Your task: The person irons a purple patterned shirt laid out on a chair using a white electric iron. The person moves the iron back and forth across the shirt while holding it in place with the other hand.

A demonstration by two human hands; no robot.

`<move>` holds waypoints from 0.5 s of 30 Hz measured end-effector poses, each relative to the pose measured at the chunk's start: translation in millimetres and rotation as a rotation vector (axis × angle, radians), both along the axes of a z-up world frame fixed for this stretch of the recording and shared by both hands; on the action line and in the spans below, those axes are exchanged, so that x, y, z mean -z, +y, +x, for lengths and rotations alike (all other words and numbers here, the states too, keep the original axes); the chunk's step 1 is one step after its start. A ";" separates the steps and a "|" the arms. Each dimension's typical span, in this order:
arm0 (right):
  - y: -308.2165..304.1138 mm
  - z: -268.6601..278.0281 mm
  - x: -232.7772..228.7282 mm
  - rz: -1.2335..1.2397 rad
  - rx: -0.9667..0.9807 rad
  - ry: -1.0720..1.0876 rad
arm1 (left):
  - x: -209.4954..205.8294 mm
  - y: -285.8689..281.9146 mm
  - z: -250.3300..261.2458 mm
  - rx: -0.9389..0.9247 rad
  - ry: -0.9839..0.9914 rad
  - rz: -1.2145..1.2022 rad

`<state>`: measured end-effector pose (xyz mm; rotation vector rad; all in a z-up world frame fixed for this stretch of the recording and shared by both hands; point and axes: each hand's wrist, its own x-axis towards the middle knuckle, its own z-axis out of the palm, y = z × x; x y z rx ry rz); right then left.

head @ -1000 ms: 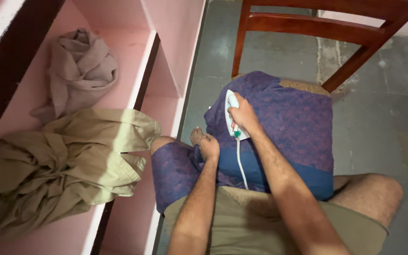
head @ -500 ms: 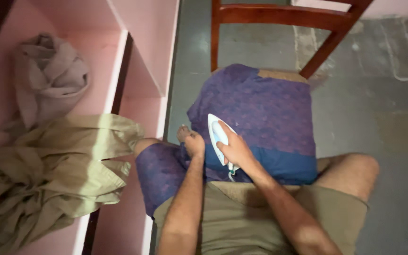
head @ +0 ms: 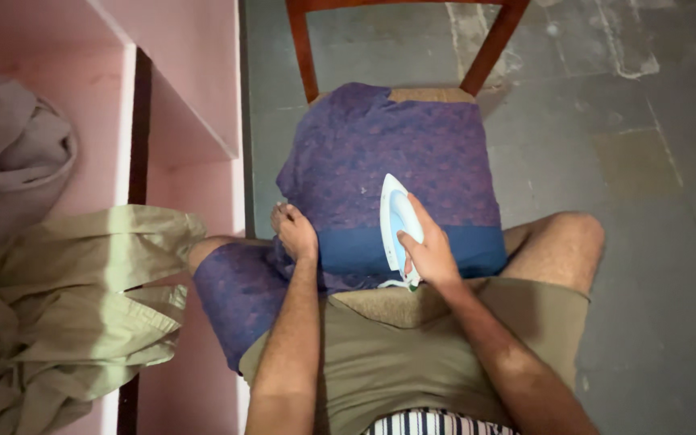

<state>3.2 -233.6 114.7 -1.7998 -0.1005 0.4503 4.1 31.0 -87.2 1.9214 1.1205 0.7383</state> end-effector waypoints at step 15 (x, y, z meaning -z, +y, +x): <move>55.3 137.8 14.4 0.239 0.007 -0.003 | -67.5 -43.0 -6.0 0.310 -0.001 0.466</move>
